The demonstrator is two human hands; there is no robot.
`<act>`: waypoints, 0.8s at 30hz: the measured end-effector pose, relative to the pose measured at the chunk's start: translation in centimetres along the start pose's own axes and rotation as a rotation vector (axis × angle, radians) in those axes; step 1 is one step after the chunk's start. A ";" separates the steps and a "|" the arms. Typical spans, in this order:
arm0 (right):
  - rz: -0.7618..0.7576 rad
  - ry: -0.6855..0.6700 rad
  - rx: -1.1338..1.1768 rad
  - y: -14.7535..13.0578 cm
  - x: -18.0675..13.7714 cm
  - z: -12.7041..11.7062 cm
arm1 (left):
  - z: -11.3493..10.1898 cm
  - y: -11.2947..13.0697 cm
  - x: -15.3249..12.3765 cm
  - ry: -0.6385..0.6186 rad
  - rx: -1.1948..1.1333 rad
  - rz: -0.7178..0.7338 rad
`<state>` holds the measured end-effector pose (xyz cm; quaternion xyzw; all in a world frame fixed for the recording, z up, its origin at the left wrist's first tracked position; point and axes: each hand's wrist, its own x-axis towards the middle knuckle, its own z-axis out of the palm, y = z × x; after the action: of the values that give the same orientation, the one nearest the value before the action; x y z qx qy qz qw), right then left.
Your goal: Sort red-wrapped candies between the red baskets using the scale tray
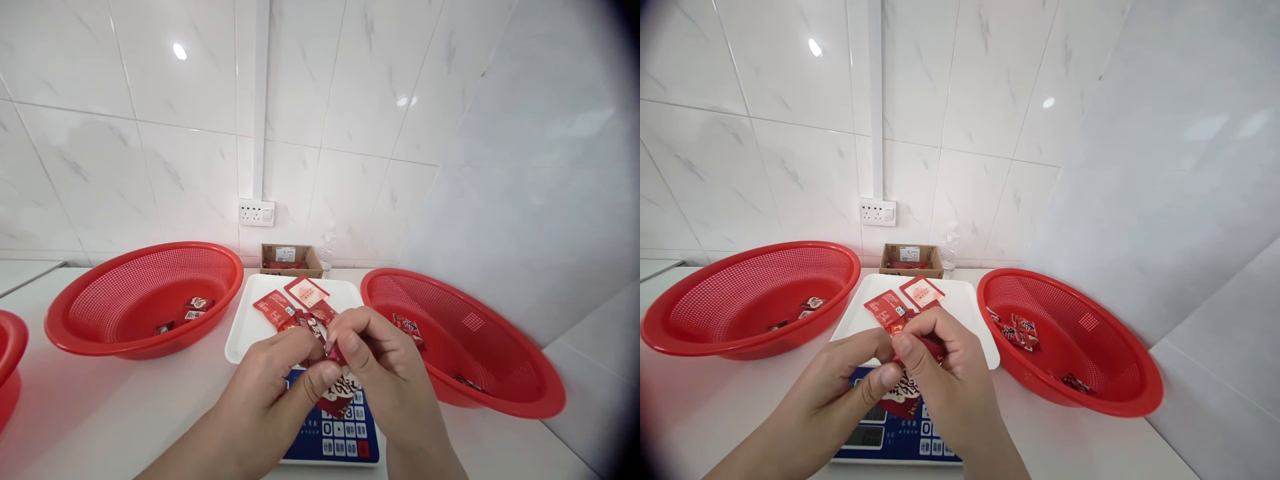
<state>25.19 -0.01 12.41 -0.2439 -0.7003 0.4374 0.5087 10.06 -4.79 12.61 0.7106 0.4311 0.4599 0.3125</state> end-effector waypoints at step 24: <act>0.078 0.008 -0.116 -0.8 -0.1 0.9 | -0.1 -0.3 0.3 0.283 -0.401 -0.039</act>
<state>24.42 -0.79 12.96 -0.3019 -0.7124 0.4145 0.4790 9.92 -4.40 12.45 0.5546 0.3843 0.6250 0.3926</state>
